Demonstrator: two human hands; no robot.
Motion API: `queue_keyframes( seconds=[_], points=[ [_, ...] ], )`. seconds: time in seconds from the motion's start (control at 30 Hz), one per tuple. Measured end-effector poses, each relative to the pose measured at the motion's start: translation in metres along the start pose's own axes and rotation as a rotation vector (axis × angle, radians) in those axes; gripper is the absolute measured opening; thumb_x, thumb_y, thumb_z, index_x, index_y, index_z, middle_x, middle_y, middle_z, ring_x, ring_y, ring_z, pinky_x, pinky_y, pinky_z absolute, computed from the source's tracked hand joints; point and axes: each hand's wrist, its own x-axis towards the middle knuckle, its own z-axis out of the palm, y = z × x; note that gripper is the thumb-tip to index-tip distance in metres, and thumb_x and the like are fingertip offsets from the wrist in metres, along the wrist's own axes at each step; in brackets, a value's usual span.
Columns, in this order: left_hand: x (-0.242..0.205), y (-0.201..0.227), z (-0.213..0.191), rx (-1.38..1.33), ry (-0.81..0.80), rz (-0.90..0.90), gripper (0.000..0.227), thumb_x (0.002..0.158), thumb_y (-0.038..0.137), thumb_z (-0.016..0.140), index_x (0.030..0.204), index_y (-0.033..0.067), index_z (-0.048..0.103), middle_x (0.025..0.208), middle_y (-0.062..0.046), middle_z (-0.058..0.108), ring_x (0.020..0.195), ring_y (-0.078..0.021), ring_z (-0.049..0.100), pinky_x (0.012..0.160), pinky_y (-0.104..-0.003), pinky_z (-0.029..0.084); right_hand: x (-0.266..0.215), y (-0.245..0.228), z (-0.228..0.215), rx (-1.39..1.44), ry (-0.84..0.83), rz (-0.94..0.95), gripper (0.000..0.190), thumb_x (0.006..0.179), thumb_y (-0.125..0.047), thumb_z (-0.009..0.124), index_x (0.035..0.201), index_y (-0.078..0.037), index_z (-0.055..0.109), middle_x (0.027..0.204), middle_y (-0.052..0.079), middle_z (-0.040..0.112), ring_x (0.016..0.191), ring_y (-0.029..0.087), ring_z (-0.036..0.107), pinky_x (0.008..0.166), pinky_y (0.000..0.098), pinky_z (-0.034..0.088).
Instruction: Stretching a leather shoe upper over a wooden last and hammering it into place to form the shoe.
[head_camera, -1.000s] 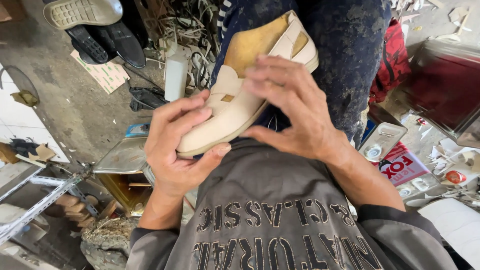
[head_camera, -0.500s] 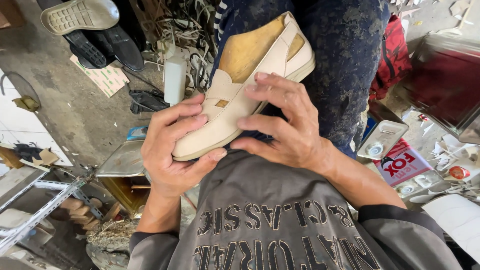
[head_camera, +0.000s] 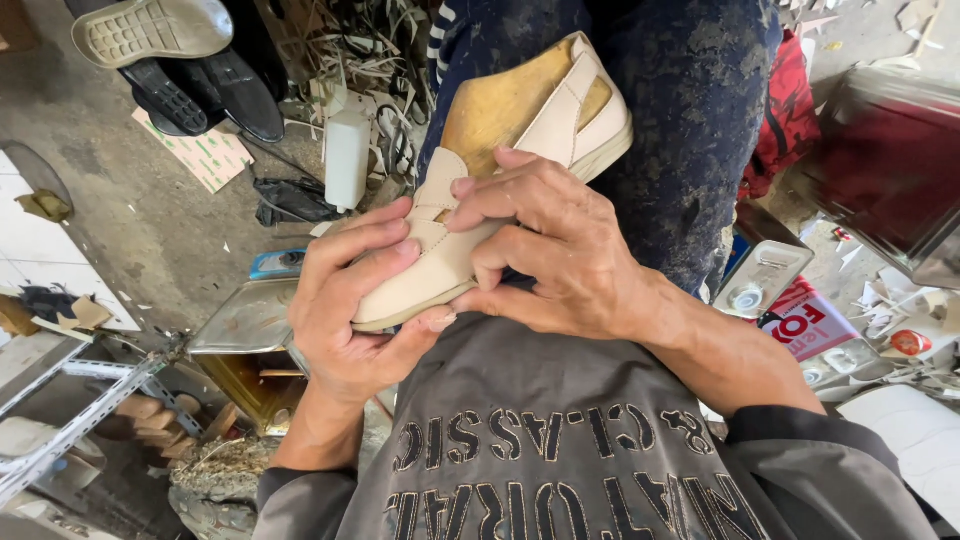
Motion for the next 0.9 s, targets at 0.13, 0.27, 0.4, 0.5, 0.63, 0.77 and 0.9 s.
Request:
queue_keyframes(
  seconds=[0.13,0.27,0.4,0.5,0.63,0.77,0.9],
  points=[
    [-0.003,-0.002,0.002,-0.021,0.016,-0.011,0.044,0.093,0.036,0.072,0.115,-0.0015,0.065,0.116,-0.024,0.064,0.116,-0.0472,0.072,0.105,-0.053,0.063,0.004,-0.002,0.005,0.043,0.015,0.072,0.027,0.093,-0.031,0.078,0.083,-0.010,0.064,0.114,0.009,0.068,0.114,0.029,0.070,0.111,0.0525,0.048],
    [-0.018,0.010,0.024,-0.008,-0.122,0.202,0.040,0.090,0.029,0.085,0.114,0.0054,0.064,0.120,-0.012,0.065,0.114,-0.0457,0.067,0.101,-0.057,0.063,0.007,0.006,0.007,0.175,0.385,0.485,0.026,0.098,-0.008,0.081,0.096,-0.009,0.055,0.088,0.002,0.065,0.066,0.007,0.054,0.063,0.0215,0.043],
    [-0.022,-0.008,0.007,-0.179,0.008,0.052,0.038,0.087,0.025,0.082,0.111,0.0024,0.063,0.116,-0.018,0.068,0.117,-0.0436,0.069,0.104,-0.051,0.063,-0.002,0.007,-0.017,0.155,0.250,0.249,0.045,0.104,-0.024,0.063,0.130,0.009,0.048,0.119,0.020,0.064,0.096,0.027,0.073,0.087,0.0334,0.061],
    [-0.012,-0.022,0.006,-0.212,0.073,0.035,0.036,0.093,0.032,0.074,0.109,0.0019,0.062,0.112,-0.021,0.067,0.111,-0.0457,0.072,0.101,-0.051,0.065,-0.006,0.013,-0.042,-0.189,0.270,0.215,0.043,0.107,-0.028,0.066,0.127,0.007,0.051,0.120,0.026,0.065,0.116,0.042,0.064,0.108,0.0494,0.049],
    [-0.009,-0.041,0.006,-0.225,0.065,0.082,0.037,0.093,0.031,0.075,0.111,0.0010,0.063,0.116,-0.021,0.067,0.112,-0.0440,0.072,0.102,-0.049,0.064,-0.019,0.027,-0.049,-0.285,0.082,0.142,0.060,0.098,-0.038,0.079,0.132,0.007,0.058,0.133,0.028,0.060,0.124,0.041,0.059,0.108,0.0531,0.050],
    [-0.011,-0.053,0.005,-0.260,0.053,0.044,0.035,0.093,0.031,0.075,0.110,0.0033,0.063,0.115,-0.020,0.066,0.112,-0.0424,0.071,0.102,-0.052,0.063,-0.032,0.033,-0.045,-0.455,-0.034,0.144,0.063,0.099,-0.050,0.078,0.136,-0.002,0.059,0.142,0.022,0.054,0.137,0.048,0.054,0.116,0.0587,0.046],
    [-0.009,-0.057,0.004,-0.262,0.059,0.028,0.037,0.093,0.034,0.075,0.110,0.0039,0.063,0.115,-0.020,0.066,0.109,-0.0421,0.072,0.101,-0.054,0.064,-0.032,0.030,-0.042,-0.536,-0.060,0.162,0.058,0.103,-0.049,0.072,0.136,-0.003,0.061,0.140,0.023,0.054,0.137,0.045,0.052,0.114,0.0569,0.047]
  ],
)
